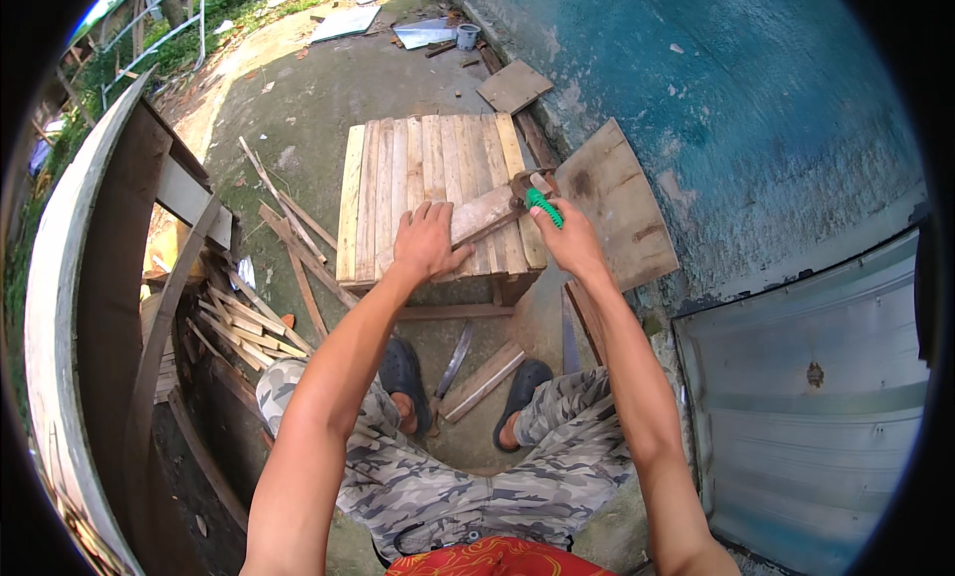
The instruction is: The person uses a hand saw to cut a small wooden plank on a wooden workbench. They then use a hammer to drive nails into the cut piece, securing it to another plank. The person handles the wood and tools directly throughout the process.
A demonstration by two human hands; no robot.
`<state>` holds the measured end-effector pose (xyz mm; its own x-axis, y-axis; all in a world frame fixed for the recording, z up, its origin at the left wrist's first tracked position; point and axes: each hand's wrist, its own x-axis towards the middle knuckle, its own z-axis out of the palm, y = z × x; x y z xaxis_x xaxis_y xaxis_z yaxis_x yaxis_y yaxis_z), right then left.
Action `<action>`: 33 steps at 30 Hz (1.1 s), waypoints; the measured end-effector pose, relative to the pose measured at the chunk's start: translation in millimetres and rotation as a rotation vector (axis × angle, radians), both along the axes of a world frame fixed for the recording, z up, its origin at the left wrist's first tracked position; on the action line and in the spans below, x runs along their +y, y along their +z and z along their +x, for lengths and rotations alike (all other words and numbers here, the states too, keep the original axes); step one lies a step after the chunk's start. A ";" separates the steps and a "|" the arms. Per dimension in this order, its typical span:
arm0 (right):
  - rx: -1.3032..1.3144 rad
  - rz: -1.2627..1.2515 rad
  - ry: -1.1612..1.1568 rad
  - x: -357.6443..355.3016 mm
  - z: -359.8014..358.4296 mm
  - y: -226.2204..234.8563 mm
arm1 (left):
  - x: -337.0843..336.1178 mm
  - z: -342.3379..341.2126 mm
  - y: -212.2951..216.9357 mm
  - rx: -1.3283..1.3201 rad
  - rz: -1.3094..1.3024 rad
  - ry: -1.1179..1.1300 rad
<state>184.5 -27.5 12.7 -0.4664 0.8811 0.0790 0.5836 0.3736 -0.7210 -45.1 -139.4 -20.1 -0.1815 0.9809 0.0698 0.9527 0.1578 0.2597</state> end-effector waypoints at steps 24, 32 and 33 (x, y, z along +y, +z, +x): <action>-0.243 -1.056 -0.311 -35.1 118.7 -287.5 | -122.3 38.1 82.4 -1.219 -0.059 0.351; -0.512 -0.732 -0.170 -19.8 99.2 -319.5 | -142.1 43.2 97.7 -1.877 0.138 0.675; -0.509 -0.768 -0.171 -17.5 98.6 -320.9 | -143.4 43.4 97.9 -1.913 0.162 0.662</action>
<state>283.1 -44.9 -308.2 -0.1444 0.6670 -0.7310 0.9000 -0.2185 -0.3772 -1.7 -282.8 77.8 -0.3701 0.7520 -0.5454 -0.6871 0.1736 0.7055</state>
